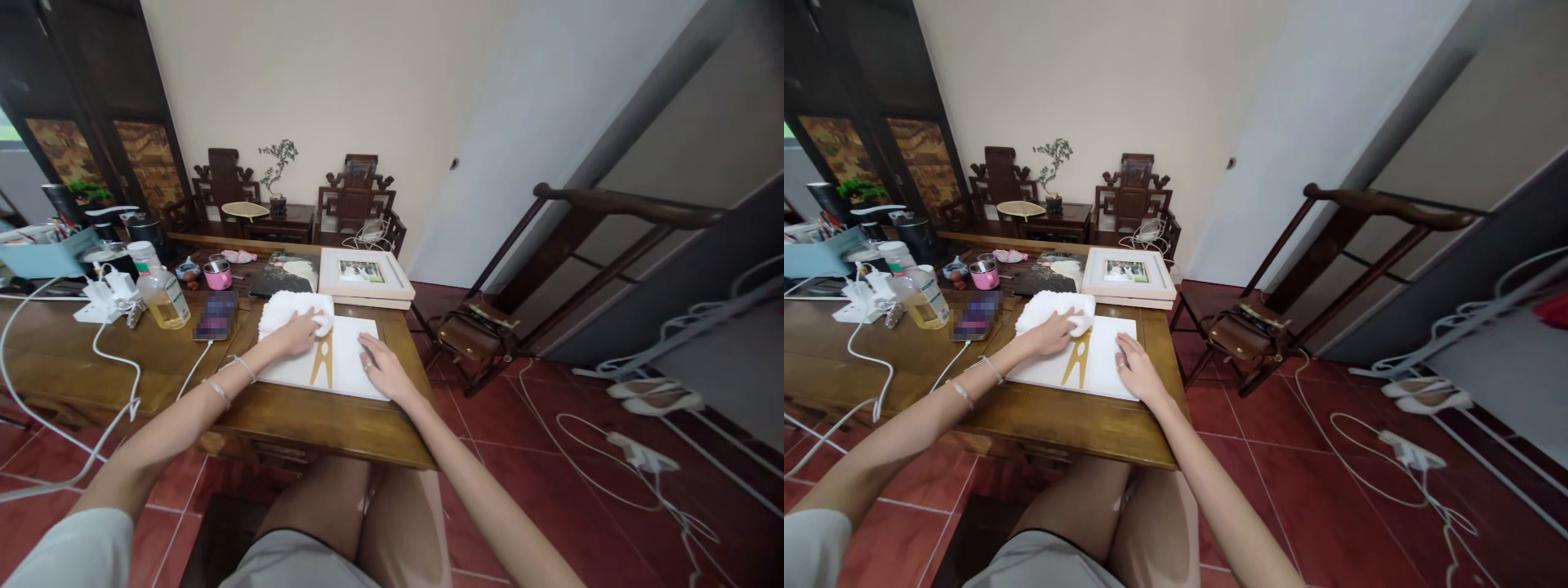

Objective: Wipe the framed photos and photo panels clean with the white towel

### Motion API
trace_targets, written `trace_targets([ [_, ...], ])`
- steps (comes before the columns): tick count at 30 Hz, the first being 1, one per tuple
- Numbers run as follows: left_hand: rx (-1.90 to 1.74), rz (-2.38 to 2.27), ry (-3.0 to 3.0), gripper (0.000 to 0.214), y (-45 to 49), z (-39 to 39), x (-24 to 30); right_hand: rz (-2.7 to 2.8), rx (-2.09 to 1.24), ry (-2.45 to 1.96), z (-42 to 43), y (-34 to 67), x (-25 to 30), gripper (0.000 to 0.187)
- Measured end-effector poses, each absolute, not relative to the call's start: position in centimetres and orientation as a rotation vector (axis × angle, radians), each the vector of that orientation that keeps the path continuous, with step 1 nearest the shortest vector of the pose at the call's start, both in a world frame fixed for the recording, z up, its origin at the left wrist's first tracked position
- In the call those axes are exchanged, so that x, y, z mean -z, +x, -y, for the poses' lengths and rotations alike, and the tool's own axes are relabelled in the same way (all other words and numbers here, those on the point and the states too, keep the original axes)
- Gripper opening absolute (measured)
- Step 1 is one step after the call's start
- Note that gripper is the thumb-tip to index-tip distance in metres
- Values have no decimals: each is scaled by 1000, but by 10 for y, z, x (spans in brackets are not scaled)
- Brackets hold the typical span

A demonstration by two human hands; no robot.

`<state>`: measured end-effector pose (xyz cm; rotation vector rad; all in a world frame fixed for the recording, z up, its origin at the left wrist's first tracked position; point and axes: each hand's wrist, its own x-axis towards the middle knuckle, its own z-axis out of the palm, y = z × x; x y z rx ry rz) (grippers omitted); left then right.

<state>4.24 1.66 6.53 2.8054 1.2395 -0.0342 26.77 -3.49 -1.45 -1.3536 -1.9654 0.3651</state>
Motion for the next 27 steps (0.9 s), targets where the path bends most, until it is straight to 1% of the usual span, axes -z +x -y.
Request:
trace_targets([
  [3,105,-1203,2810,42,29,15,-64,1948,-364,-1350,34,266,16,43],
  [9,242,-946,2955,50,25,115,-76,1932,-381,-1315,34,267,18,43],
  [12,256,-895,2975,49,27,134,-82,1934,-376,-1328,35,268,18,43],
  [15,235,-930,2937,47,31,113,-82,1937,-377,-1345,36,268,17,42],
  [19,213,-1084,2827,44,31,48,-77,1932,-382,-1324,35,269,17,41],
  [22,152,-1285,2771,41,22,6,-73,1932,-381,-1325,35,269,17,41],
  [24,150,-1366,2757,38,16,-4,-72,1938,-379,-1325,35,269,17,41],
  [27,216,-1324,2795,39,9,15,-72,1950,-375,-1322,35,269,17,42],
])
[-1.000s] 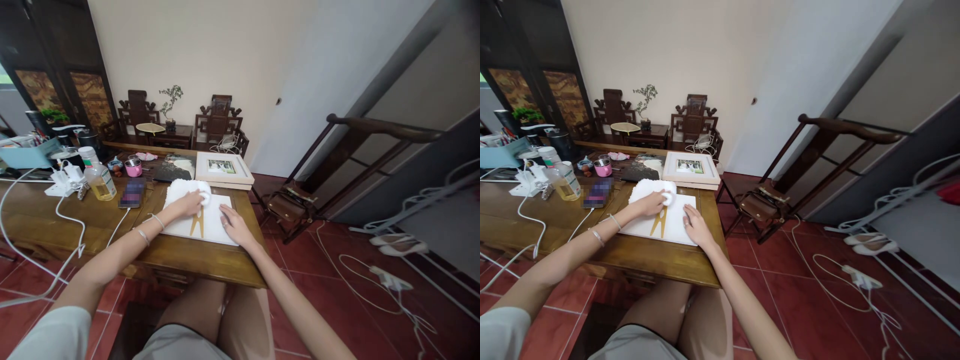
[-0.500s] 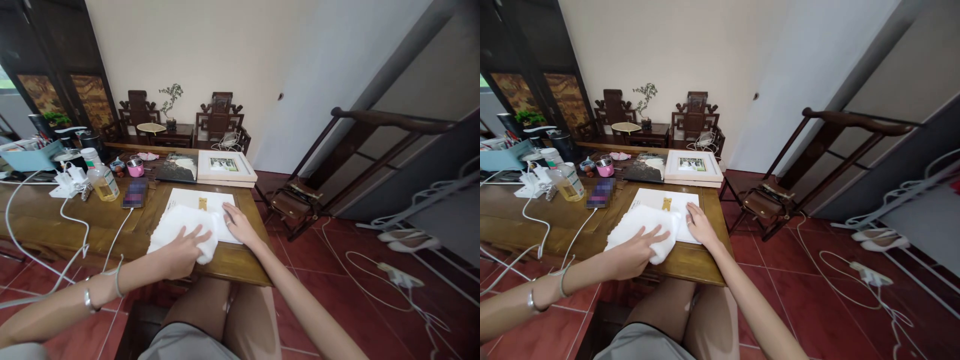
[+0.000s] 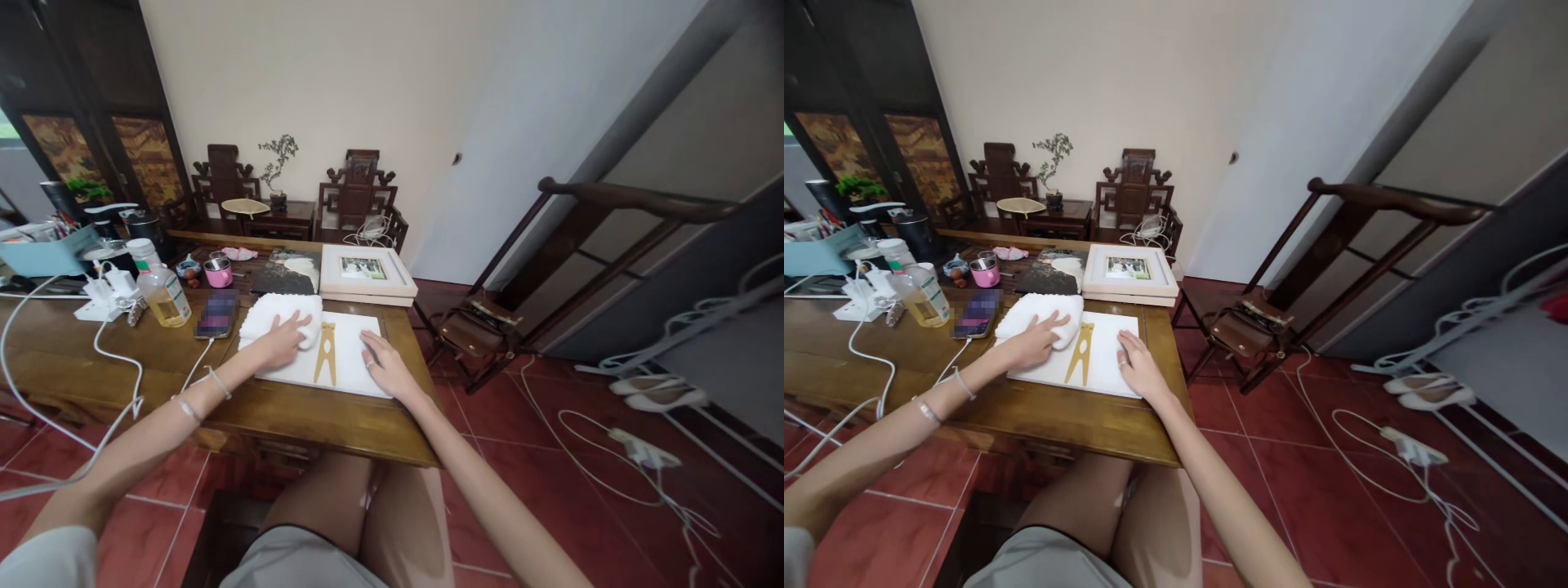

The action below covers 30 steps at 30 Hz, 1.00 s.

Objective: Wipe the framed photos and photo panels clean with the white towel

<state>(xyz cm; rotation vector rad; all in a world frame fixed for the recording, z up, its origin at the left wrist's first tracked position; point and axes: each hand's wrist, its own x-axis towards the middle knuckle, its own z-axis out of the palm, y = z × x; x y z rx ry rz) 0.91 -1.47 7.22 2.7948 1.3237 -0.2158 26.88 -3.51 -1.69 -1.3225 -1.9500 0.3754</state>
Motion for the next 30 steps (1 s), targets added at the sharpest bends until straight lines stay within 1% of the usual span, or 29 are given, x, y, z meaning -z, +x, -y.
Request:
trace_targets([
  [6,318,-1138,2932,47,-7,109,-77,1929,-365,-1316,35,267,19,42],
  [9,343,-1083,2937,49,-15,123,-81,1919,-370,-1303,35,267,19,42],
  [12,386,-1131,2838,45,-15,98,-86,1926,-363,-1323,36,267,18,42],
  [15,391,-1246,2749,37,-9,51,-91,1932,-373,-1315,36,268,17,42],
  [18,266,-1328,2735,33,0,4,-95,1932,-381,-1317,35,269,17,42],
  [21,131,-1339,2741,30,17,-24,-96,1935,-377,-1331,35,269,18,42],
  [25,78,-1163,2830,28,56,-28,-87,1945,-369,-1335,35,269,17,42],
  [27,66,-1103,2871,31,76,-21,-78,1940,-382,-1328,35,270,17,42],
  [30,63,-1130,2906,38,90,-12,-66,1936,-396,-1315,35,270,17,41],
])
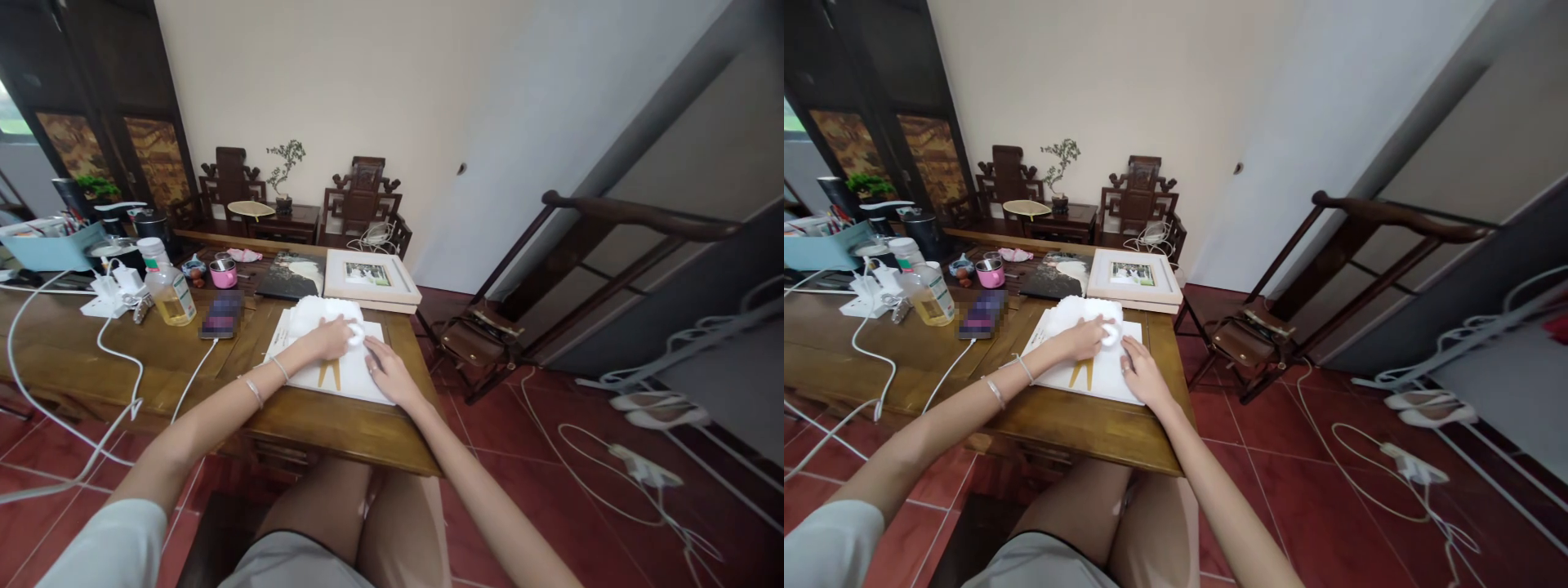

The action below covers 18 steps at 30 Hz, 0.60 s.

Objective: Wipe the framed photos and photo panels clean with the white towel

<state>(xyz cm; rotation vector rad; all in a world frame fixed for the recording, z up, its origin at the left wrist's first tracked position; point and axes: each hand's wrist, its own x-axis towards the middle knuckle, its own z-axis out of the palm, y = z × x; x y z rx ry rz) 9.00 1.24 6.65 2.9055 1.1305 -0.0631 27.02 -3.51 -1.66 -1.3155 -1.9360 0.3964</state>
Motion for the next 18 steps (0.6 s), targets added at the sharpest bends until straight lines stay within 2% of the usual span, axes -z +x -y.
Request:
trace_targets([
  [11,113,-1281,2894,40,80,-18,-66,1936,-369,-1336,35,269,17,41],
  [18,193,-1173,3044,39,94,55,-61,1939,-358,-1337,34,270,18,44],
])
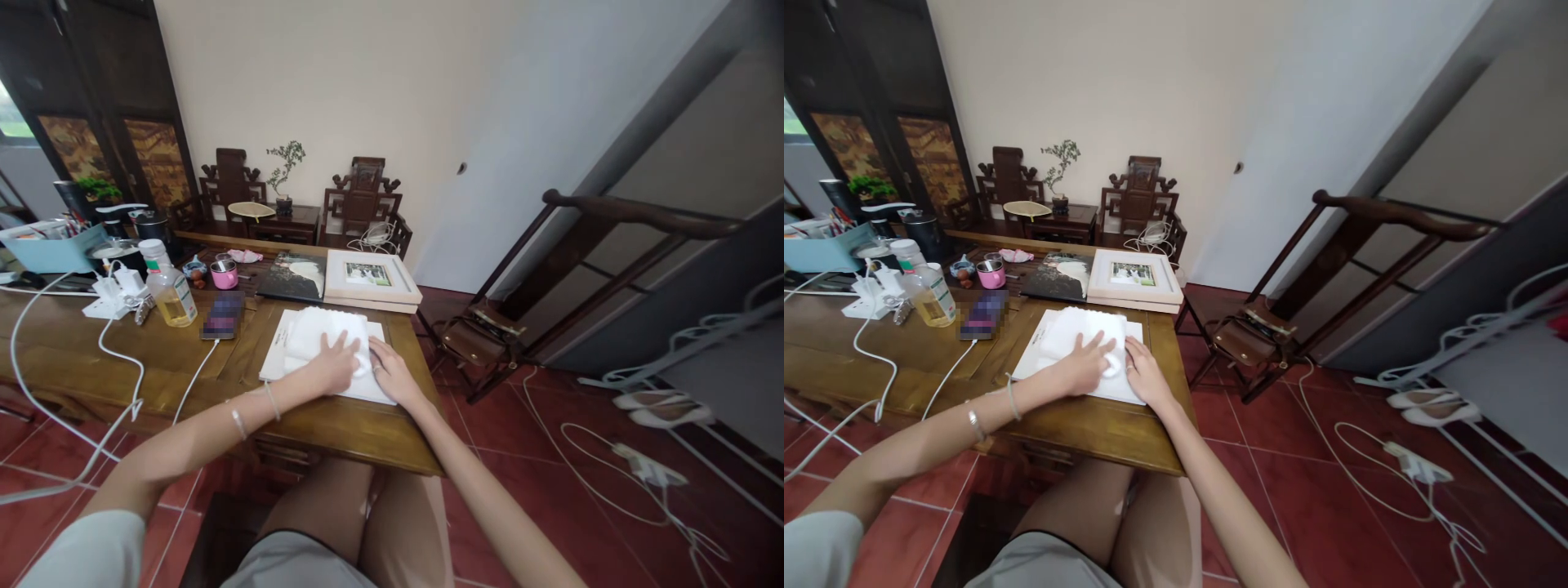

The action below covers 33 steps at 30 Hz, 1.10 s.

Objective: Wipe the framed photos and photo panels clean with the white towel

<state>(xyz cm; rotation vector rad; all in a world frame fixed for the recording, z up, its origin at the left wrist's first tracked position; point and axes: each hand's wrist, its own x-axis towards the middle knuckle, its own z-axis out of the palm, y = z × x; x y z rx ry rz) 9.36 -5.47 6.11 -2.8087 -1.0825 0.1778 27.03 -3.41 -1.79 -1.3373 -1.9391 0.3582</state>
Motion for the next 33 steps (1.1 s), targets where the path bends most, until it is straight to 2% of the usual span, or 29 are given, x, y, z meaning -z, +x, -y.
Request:
trace_targets([
  [4,-268,1016,-2864,37,84,113,-69,1943,-350,-1324,33,270,20,45],
  [7,-313,991,-2927,39,82,126,-78,1946,-350,-1306,32,271,21,45],
  [16,-225,1214,-2792,46,102,13,-66,1936,-379,-1308,32,272,20,45],
  [19,-191,1196,-2756,47,108,5,-62,1911,-388,-1310,31,272,19,45],
  [28,-426,1029,-2836,41,100,120,-88,1739,-483,-1378,35,269,6,41],
  [33,-413,1025,-2902,38,92,110,-98,1597,-561,-1416,37,267,1,43],
])
